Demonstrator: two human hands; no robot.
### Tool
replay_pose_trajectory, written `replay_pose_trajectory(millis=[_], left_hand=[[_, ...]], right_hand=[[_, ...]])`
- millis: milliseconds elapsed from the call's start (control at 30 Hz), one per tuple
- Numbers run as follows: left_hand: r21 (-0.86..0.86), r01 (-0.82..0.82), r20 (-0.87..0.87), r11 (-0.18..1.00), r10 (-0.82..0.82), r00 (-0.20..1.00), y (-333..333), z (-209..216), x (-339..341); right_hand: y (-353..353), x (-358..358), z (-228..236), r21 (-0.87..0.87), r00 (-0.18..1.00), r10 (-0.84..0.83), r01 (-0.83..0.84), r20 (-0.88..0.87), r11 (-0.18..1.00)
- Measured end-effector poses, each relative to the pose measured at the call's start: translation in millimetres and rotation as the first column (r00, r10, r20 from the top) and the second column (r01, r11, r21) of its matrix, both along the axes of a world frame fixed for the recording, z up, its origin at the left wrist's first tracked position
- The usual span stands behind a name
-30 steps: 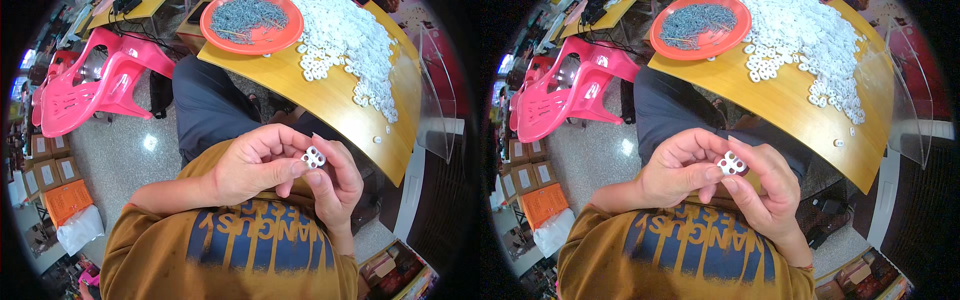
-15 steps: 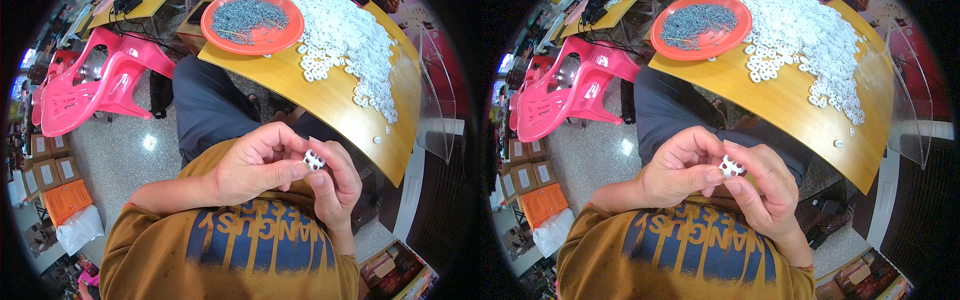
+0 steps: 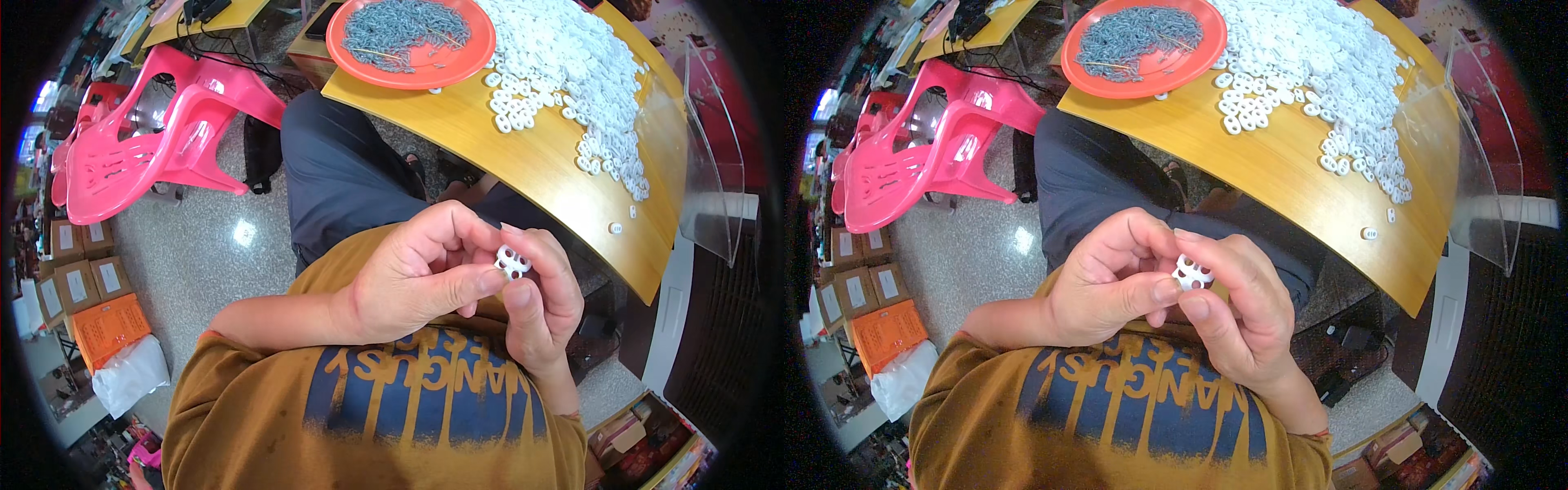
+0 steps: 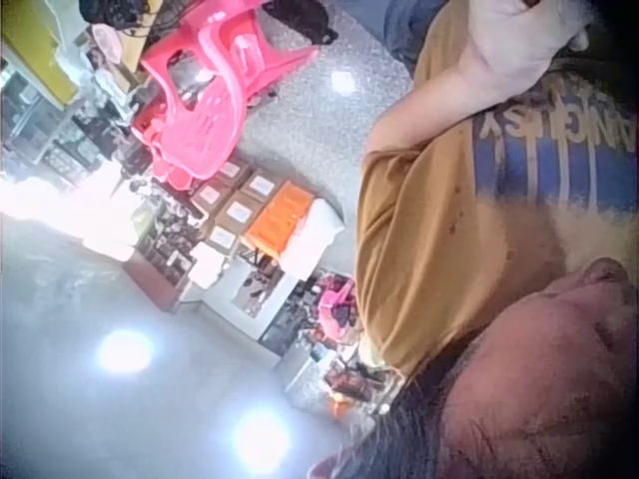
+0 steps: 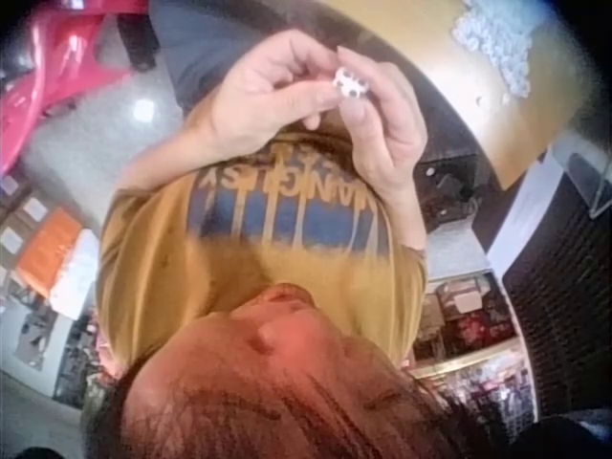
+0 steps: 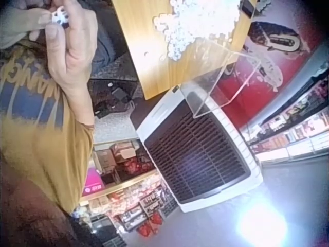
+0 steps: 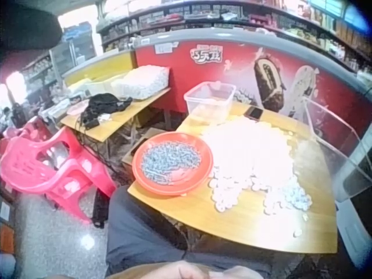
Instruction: Manually assembling small plastic and metal hardware components at a workbench.
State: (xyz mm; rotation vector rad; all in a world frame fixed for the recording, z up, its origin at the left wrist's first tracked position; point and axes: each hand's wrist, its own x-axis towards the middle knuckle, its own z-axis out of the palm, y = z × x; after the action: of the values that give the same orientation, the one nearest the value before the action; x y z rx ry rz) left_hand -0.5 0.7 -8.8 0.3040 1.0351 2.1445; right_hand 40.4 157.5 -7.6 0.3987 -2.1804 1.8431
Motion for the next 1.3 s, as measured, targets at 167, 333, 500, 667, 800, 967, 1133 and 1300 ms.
replay_pose_trajectory(millis=[167, 333, 500, 667, 800, 967, 1133, 1300], left_hand=[[0.006, -0.004, -0.016, 1.000, 0.004, 1.000, -1, -1, 1], [-0.003, -0.024, -0.021, 1.000, 0.024, 0.999, 1, 1, 2], [-0.001, -0.041, -0.036, 0.999, 0.041, 0.998, 0, 0, 3], [0.026, -0.069, -0.077, 0.997, 0.070, 0.995, 6, 0, 3], [0.075, -0.096, -0.064, 0.993, 0.101, 0.993, 8, 2, 4], [0.068, -0.115, -0.066, 0.991, 0.119, 0.991, 9, 3, 5], [0.075, -0.103, -0.174, 0.992, 0.115, 0.978, 13, 0, -5], [0.083, -0.116, -0.153, 0.990, 0.128, 0.980, 16, 1, -8]], right_hand=[[-4, 1, -4, -0.108, 0.999, 0.047, -0.044, 0.023, 0.993], [-10, 2, -11, -0.222, 0.996, 0.089, -0.087, 0.001, 0.971], [-14, 1, -12, -0.150, 0.999, 0.041, -0.044, -0.022, 0.988], [-20, -3, -13, -0.151, 0.995, -0.039, 0.024, -0.092, 0.988], [-20, -5, -14, -0.148, 0.986, -0.057, 0.034, -0.154, 0.988], [-22, -6, -14, -0.127, 0.981, -0.089, 0.067, -0.174, 0.990], [-24, -13, -18, -0.233, 0.987, -0.092, 0.060, -0.128, 0.971], [-17, -16, -11, -0.156, 0.992, -0.073, 0.057, -0.099, 0.986]])
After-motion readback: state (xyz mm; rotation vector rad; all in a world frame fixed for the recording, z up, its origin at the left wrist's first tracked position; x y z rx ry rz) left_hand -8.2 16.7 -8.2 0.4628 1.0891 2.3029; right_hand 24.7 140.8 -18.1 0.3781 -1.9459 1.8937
